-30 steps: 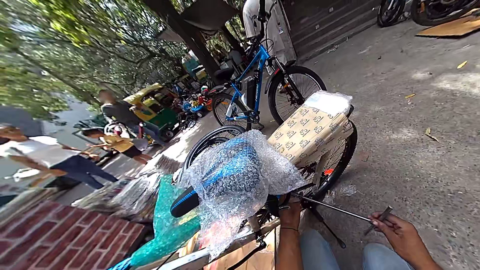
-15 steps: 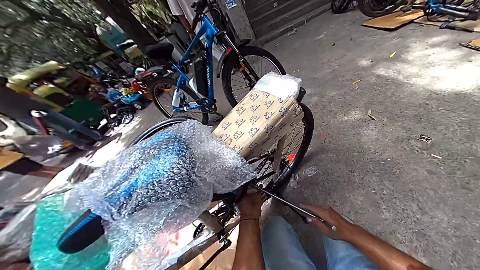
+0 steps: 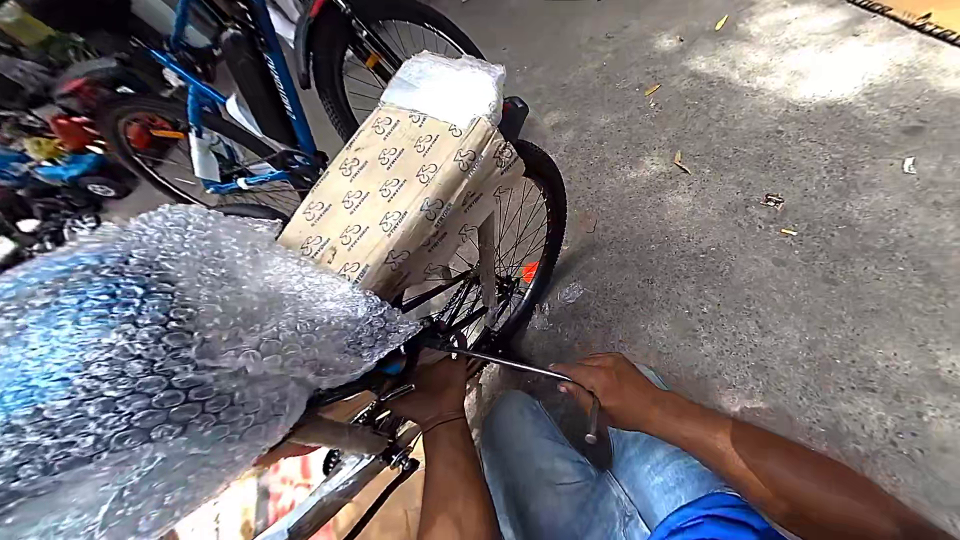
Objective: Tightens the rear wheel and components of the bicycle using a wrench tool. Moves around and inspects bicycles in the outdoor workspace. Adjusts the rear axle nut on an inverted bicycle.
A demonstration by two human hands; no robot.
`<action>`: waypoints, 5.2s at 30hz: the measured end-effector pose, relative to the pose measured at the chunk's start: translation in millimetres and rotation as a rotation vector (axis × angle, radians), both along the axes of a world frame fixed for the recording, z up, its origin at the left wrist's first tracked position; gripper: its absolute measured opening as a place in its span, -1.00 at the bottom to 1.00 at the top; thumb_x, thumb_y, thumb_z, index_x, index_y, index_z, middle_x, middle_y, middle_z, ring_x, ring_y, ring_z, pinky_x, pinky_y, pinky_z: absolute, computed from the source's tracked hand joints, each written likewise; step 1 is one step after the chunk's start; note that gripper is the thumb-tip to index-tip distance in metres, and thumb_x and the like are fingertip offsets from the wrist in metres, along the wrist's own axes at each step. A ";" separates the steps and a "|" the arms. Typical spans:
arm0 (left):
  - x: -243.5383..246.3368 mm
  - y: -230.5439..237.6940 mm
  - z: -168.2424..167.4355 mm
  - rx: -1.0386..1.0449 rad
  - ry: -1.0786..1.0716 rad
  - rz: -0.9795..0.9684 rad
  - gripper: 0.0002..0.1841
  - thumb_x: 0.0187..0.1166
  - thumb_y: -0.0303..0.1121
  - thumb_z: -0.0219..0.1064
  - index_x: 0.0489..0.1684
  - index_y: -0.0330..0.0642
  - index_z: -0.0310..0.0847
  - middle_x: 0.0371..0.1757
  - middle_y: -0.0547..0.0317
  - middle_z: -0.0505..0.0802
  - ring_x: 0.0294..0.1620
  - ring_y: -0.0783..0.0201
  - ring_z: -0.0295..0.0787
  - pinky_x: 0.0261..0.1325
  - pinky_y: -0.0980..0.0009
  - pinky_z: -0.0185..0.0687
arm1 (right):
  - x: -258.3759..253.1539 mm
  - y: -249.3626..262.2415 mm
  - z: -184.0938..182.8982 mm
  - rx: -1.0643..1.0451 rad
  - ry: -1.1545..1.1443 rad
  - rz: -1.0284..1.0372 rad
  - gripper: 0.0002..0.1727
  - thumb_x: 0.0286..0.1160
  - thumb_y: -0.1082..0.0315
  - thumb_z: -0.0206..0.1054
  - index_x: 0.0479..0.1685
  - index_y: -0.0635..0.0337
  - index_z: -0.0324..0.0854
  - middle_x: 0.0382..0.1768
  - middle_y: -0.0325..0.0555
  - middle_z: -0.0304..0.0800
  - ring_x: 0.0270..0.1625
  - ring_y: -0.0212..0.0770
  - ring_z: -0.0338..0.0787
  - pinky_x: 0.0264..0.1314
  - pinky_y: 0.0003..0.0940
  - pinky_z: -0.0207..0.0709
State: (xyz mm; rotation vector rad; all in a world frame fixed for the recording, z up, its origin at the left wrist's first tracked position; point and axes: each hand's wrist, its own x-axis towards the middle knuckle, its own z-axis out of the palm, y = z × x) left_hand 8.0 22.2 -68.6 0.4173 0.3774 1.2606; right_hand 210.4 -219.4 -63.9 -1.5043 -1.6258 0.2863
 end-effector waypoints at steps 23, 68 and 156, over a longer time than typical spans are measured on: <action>-13.6 17.6 12.5 0.071 0.165 -0.128 -0.41 0.71 0.20 -0.27 0.34 0.01 0.43 0.34 0.09 0.69 0.44 0.11 0.59 0.52 -0.08 0.44 | -45.9 -18.6 -5.8 -0.031 -0.314 -0.300 -0.62 0.81 -0.02 0.12 0.27 -0.20 0.80 -0.28 -0.43 0.88 -0.12 -0.29 0.74 0.06 -0.27 0.48; -15.9 12.7 19.7 0.079 0.179 -0.117 -0.35 0.73 0.20 -0.35 0.50 -0.03 0.30 0.43 0.06 0.60 0.51 0.08 0.52 0.59 -0.18 0.36 | -30.6 -35.4 -7.6 -0.656 1.119 -0.049 -0.15 0.85 -0.29 -0.30 -0.34 0.20 0.73 -0.61 -0.22 0.76 -0.73 -0.44 0.48 -0.64 -0.50 0.27; -7.4 13.8 2.5 0.202 0.278 0.008 -0.47 0.75 0.08 -0.46 -0.06 0.06 0.45 -0.18 0.27 0.69 0.01 0.25 0.66 0.24 -0.06 0.56 | -114.8 -16.8 120.1 -0.531 -0.269 0.112 -0.70 0.19 0.31 0.54 -0.10 0.16 0.66 -0.42 -0.09 0.73 -0.36 0.00 0.77 -0.44 -0.01 0.56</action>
